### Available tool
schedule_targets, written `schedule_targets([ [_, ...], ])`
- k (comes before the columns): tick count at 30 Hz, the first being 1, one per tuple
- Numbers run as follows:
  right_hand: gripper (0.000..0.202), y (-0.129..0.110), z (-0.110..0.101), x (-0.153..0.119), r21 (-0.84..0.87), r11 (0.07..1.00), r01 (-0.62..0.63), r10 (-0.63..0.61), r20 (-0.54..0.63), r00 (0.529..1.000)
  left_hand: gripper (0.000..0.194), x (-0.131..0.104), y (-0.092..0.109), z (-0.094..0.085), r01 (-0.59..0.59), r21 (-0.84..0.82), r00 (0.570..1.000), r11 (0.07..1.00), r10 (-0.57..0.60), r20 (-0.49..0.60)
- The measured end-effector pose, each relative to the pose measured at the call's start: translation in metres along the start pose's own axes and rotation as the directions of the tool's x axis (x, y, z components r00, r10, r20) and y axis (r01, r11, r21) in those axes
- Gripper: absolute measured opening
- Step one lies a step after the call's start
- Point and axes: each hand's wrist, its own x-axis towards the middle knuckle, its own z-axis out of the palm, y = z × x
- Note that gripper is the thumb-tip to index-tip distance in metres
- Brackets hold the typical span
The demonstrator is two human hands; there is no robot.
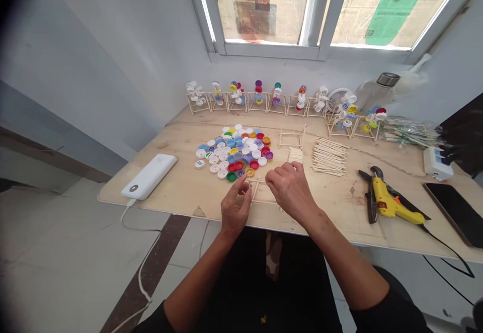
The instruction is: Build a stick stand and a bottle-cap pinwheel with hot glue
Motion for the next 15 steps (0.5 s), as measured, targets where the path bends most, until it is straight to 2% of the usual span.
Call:
schedule_targets([
  [5, 0.021, 0.0002, -0.0019, 0.0017, -0.047, 0.999, 0.015, -0.015, -0.004, 1.000, 0.038, -0.0001, 0.0008, -0.0003, -0.052, 0.021, 0.999, 0.998, 0.052, 0.006],
  [15, 0.021, 0.0017, 0.0002, 0.0013, -0.051, 0.999, 0.007, -0.008, -0.024, 1.000, 0.035, -0.0005, -0.0003, 0.0007, -0.059, 0.033, 0.998, 0.998, 0.059, 0.008],
])
